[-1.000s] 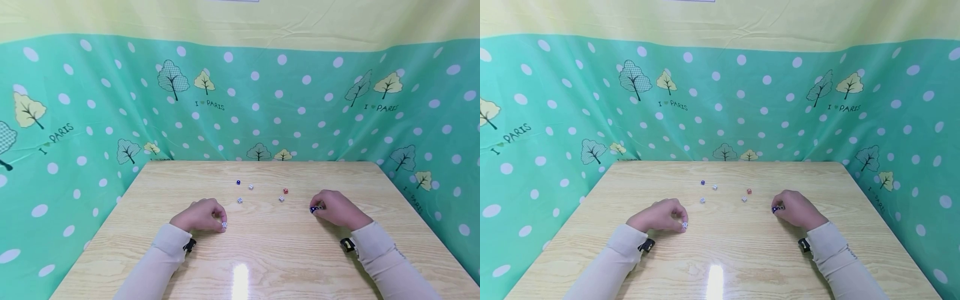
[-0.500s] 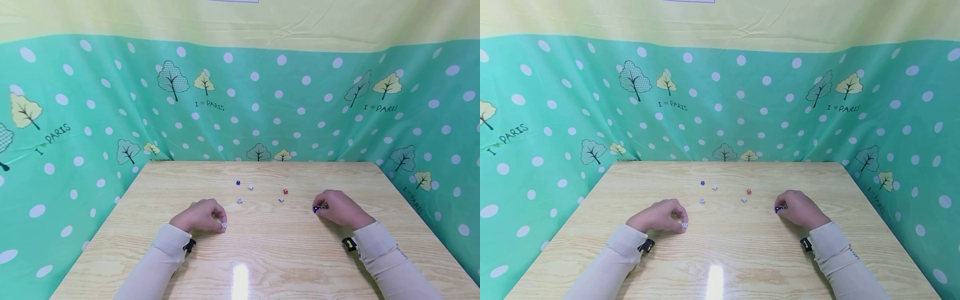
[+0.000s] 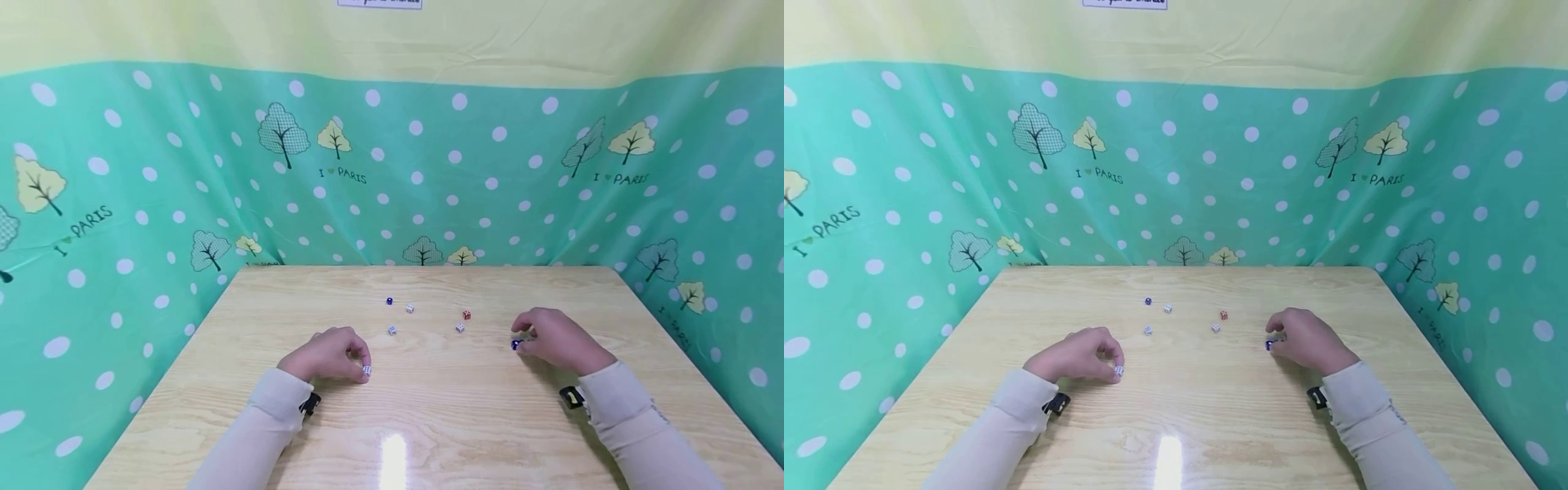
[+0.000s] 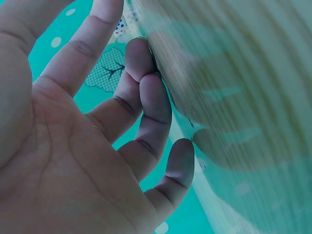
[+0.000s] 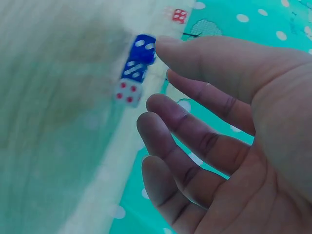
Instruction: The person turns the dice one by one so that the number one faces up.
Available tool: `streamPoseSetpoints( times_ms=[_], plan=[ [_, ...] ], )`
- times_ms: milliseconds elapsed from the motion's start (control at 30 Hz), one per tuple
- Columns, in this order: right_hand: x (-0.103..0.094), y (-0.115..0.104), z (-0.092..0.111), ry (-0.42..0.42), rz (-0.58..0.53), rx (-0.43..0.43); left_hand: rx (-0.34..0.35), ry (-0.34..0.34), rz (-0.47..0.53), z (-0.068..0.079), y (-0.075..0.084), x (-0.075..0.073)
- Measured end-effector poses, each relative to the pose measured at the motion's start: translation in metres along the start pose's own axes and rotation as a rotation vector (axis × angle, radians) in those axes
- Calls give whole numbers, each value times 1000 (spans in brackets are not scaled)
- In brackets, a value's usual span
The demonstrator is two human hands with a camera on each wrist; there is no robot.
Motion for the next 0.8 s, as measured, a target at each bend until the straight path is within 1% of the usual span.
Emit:
streamPoseSetpoints(
  times_ms=[233, 300, 467, 667, 800],
  plan=[
    [2, -17, -9, 13, 16, -73, -4, -3, 28, 2, -1, 3],
    [4, -22, -13, 14, 24, -81, -3, -5, 30, 2, -1, 4],
    [10, -33, -26, 14, 40, -95, 3, -11, 31, 0, -2, 4],
    [19, -52, -44, 23, 41, -144, 7, -12, 37, -2, -1, 3],
    [26, -62, -54, 29, 62, -165, 11, -13, 38, -1, 0, 2]
  ],
)
Point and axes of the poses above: each hand's wrist, its own z-axis away from the middle knuckle, its own x-axis out of the palm, y = z × x, the point moved 9 cm from there along -z, towards the middle knuckle, and after that the axes turned 4 degrees about y, right-handed, at the moved point
